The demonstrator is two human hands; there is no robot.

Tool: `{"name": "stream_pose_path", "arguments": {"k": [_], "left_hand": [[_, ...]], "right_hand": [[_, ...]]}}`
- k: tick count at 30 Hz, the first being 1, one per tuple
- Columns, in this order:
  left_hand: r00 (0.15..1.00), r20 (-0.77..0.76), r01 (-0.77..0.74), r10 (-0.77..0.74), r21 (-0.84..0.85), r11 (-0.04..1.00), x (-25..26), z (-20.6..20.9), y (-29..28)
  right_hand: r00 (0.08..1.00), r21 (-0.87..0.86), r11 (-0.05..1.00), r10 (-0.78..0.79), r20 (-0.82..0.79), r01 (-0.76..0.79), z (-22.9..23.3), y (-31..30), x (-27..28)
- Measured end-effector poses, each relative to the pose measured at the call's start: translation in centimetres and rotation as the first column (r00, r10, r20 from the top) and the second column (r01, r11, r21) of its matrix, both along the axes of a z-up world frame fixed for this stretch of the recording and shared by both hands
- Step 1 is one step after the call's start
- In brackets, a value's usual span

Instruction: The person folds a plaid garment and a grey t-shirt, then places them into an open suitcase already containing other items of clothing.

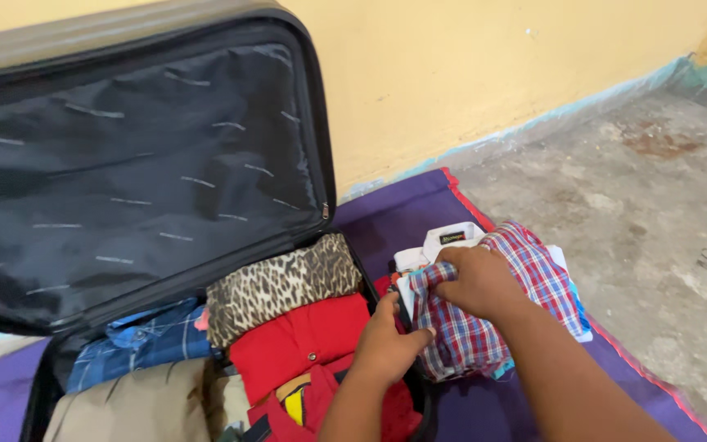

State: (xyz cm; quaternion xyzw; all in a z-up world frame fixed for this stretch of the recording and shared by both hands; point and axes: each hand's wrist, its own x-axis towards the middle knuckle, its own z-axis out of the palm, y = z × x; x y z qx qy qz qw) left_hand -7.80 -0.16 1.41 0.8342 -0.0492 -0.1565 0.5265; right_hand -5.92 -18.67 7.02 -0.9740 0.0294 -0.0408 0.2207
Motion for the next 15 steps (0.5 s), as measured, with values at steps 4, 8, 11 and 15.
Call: {"name": "stream_pose_path", "arguments": {"k": [4,8,11,15], "left_hand": [[0.995,-0.095,-0.021,0.007,-0.150,0.989,-1.0,1.6,1.4],[0.999,0.051,0.012,0.007,-0.365,0.931,-2.1,4.5,3.7],[0.997,0.077,-0.006,0.027,-0.262,0.965,-3.2,6.7,6.8],[0.990,0.092,-0.076,0.104,-0.265,0.961,-4.6,8.8,10.0]], "right_hand": [[0.996,0.060,0.998,0.028,0.089,-0.034,4.4,2.0,-1.1],[0.987,0.462,0.873,0.140,0.073,-0.158,7.1,4.8,-2.0],[0.970,0.606,0.758,0.216,0.114,-0.240,7.9,7.1,-2.1],[0.940,0.711,0.618,0.268,0.210,-0.335,8.0,10.7,-2.5]]}}
